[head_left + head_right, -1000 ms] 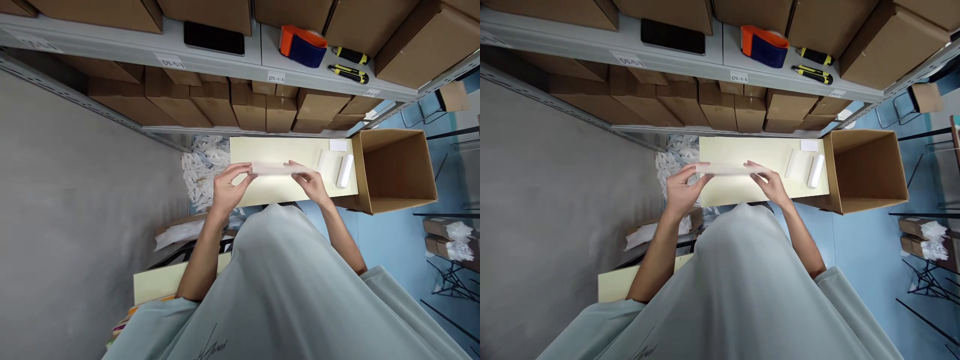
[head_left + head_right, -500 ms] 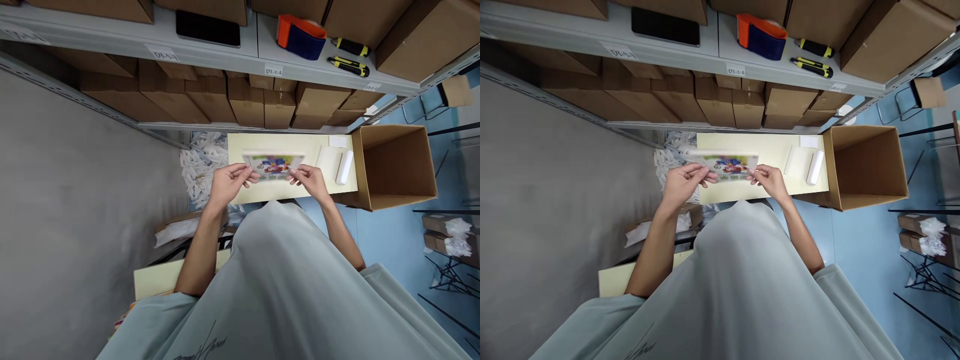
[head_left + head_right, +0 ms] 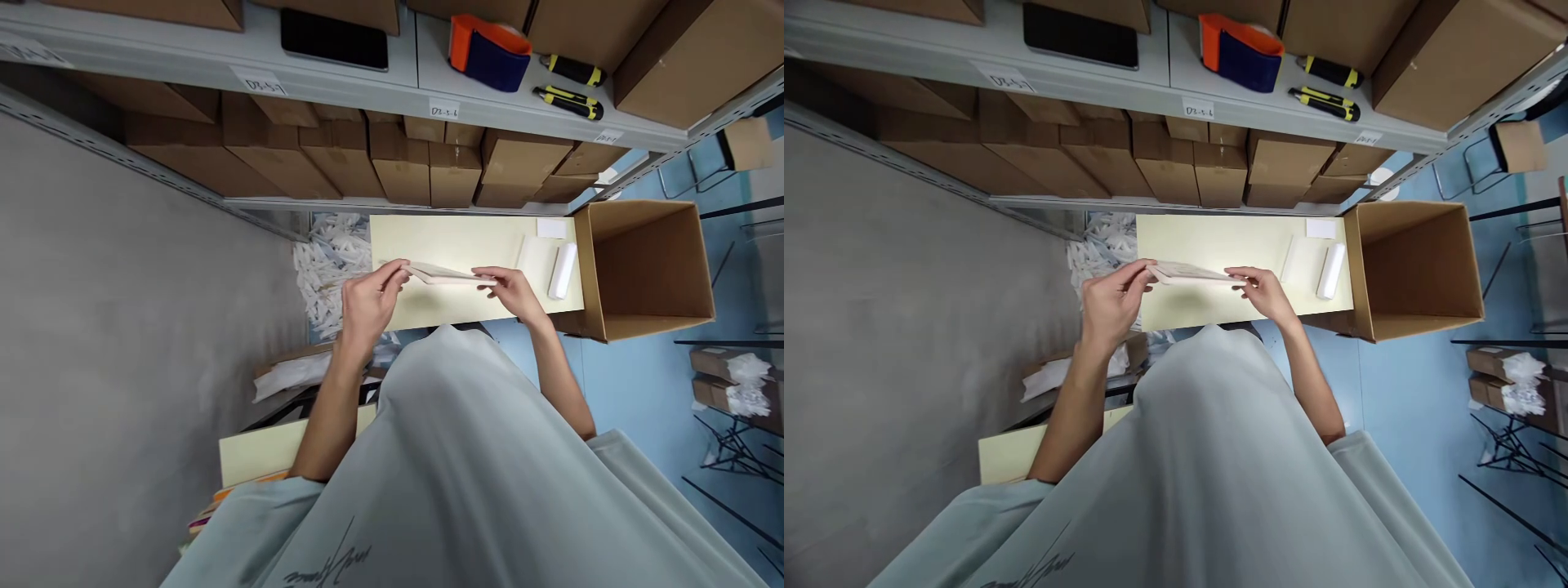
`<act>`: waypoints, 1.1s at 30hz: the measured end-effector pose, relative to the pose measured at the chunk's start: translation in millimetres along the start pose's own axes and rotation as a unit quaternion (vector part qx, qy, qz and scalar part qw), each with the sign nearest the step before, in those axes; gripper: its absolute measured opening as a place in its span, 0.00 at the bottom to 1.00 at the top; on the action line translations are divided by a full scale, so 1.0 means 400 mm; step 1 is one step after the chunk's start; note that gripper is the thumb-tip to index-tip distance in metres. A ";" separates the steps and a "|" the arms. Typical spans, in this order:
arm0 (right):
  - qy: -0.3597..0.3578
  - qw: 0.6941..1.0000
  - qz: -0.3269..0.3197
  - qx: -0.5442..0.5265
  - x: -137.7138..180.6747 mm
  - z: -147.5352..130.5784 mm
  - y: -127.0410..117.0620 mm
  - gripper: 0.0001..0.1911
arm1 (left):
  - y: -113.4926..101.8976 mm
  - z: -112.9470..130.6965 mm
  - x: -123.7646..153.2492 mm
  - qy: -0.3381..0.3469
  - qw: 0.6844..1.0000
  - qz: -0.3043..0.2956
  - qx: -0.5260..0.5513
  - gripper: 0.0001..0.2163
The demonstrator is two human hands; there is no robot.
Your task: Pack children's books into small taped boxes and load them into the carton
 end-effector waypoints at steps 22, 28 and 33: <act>0.112 0.959 0.062 -0.253 0.008 0.069 0.100 0.34 | 0.111 -0.132 0.043 -0.134 0.967 0.003 0.215 0.37; 0.106 0.965 0.049 -0.233 -0.024 0.118 0.139 0.33 | 0.122 -0.193 0.042 -0.163 0.957 0.002 0.239 0.27; 0.165 0.977 -0.012 -0.138 -0.119 0.256 0.225 0.29 | 0.138 -0.381 0.020 -0.225 0.949 0.027 0.220 0.25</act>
Point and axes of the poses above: each hand's wrist, its own x-axis away from the middle knuckle, its own y-axis out of the palm, z = x × y, the point moved 8 cm from there along -x, towards the middle knuckle, and after that the axes turned 9 degrees about x, right-handed, at the moved point
